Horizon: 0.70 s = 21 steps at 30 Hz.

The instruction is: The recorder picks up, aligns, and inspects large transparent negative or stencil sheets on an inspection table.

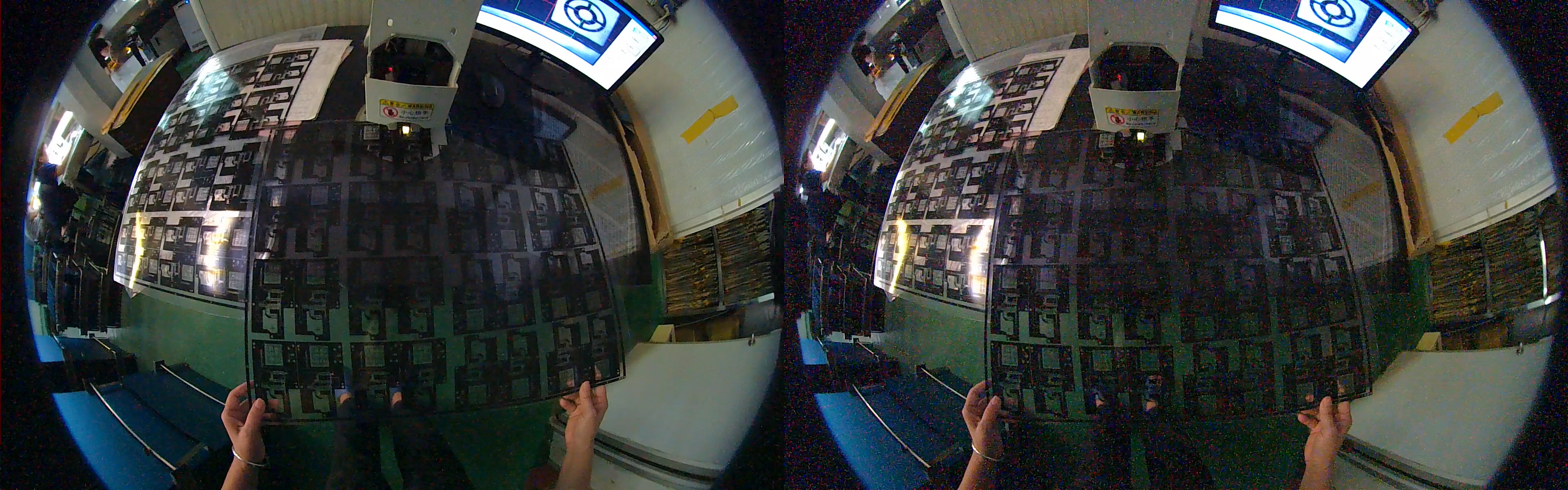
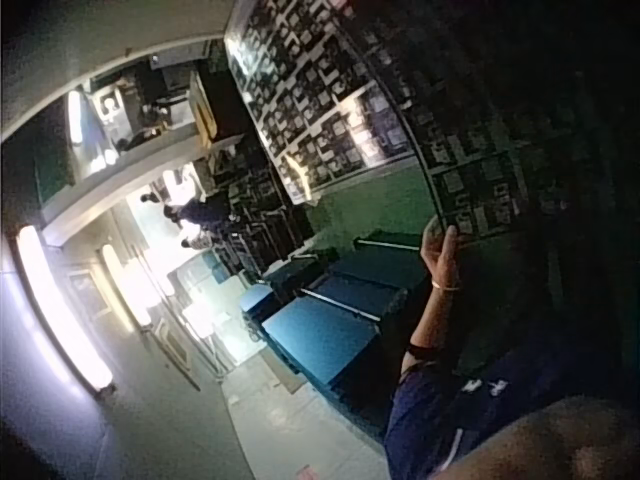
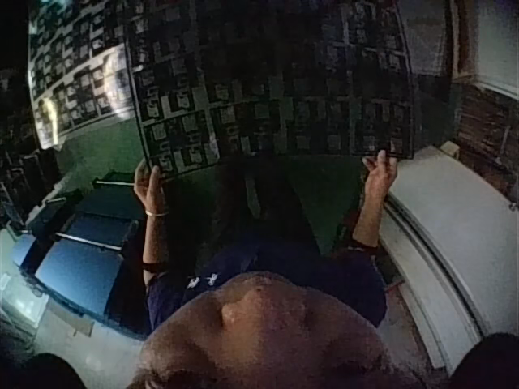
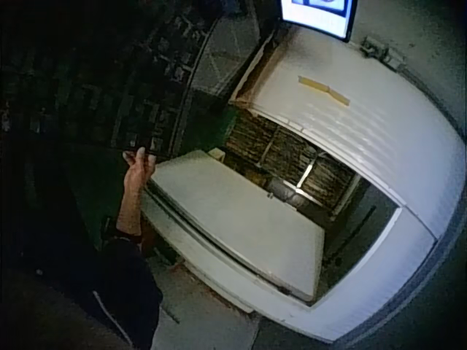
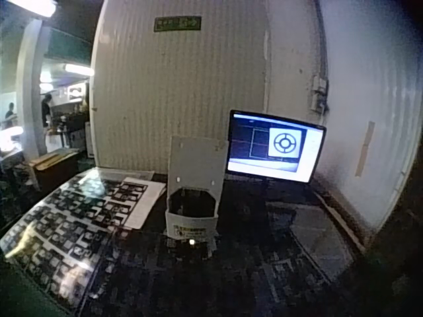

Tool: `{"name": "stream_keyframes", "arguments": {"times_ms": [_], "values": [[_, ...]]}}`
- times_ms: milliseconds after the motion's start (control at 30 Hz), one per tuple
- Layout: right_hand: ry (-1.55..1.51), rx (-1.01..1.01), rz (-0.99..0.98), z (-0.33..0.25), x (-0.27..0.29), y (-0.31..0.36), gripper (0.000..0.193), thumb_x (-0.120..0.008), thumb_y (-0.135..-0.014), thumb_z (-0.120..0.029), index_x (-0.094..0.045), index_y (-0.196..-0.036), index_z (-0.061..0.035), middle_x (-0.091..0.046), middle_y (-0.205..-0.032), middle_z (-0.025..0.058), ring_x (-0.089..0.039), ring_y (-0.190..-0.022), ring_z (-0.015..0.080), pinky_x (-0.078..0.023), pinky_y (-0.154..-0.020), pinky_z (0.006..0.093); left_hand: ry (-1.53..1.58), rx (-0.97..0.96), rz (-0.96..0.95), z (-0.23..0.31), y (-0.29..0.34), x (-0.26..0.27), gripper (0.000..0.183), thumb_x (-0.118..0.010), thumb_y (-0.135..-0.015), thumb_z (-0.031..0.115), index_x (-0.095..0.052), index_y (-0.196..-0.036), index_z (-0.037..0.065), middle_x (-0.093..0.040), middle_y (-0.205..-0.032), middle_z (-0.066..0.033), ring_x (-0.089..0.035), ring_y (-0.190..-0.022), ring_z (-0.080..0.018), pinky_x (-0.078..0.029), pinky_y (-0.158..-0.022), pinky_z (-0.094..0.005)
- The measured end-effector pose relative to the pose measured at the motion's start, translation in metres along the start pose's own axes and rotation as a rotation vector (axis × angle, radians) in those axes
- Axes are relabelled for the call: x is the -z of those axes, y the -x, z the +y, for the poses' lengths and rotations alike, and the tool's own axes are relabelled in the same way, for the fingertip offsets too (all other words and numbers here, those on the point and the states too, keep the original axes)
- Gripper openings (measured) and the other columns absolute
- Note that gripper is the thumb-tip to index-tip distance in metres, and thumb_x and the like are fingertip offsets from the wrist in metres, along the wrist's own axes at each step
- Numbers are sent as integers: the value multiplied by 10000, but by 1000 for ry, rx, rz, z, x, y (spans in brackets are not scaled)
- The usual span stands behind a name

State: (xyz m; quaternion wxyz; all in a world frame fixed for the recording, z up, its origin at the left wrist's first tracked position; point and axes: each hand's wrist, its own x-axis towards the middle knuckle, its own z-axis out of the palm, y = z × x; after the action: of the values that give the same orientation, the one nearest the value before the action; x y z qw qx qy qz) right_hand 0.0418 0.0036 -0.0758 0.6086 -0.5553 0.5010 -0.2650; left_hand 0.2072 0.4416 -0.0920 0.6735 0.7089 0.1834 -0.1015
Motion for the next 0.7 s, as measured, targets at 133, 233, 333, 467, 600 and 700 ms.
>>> {"name": "stream_keyframes", "arguments": {"times_ms": [133,233,333,467,600,700], "values": [[13,2,-41,1,3,-2,220,-545,-833,-175,-482,-1028,-93,-600,-790,73,-572,-540,135,-503,-447,262,11,48,0,8,1,-4,302,-559,-789,82,-449,-1050,-21,-612,-797,-120,-598,-648,-150,-501,-532,-247],[40,14,-34,-2,2,-2,230,-548,-830,-182,-481,-1029,-88,-601,-787,74,-573,-545,132,-504,-449,258,8,48,29,6,0,-6,274,-558,-795,91,-458,-1023,-23,-607,-780,-119,-599,-652,-157,-500,-528,-251],[66,32,17,-3,6,-2,233,-553,-827,-185,-480,-1021,-78,-596,-778,67,-575,-563,126,-506,-451,257,-20,2,-3,0,0,-2,195,-563,-797,89,-498,-944,-22,-602,-762,-96,-585,-629,-134,-489,-516,-241],[91,59,136,3,34,-6,246,-564,-818,-169,-479,-1024,-64,-571,-774,45,-569,-591,121,-507,-449,261,-159,32,-106,-8,4,9,118,-584,-789,84,-537,-825,-18,-588,-712,-56,-557,-606,-97,-463,-509,-223],[54,70,85,6,56,-10,286,-578,-807,-155,-476,-1054,-56,-544,-799,34,-560,-612,119,-509,-455,271,-210,57,-153,-5,7,0,118,-610,-770,81,-548,-785,-18,-566,-655,-28,-521,-572,-72,-436,-502,-216],[54,70,138,3,56,-8,301,-571,-811,-162,-476,-1079,-63,-556,-845,40,-559,-635,116,-503,-466,269,-251,53,-188,2,4,-10,120,-612,-770,85,-552,-787,-17,-564,-655,-20,-509,-565,-63,-420,-504,-203]]}}
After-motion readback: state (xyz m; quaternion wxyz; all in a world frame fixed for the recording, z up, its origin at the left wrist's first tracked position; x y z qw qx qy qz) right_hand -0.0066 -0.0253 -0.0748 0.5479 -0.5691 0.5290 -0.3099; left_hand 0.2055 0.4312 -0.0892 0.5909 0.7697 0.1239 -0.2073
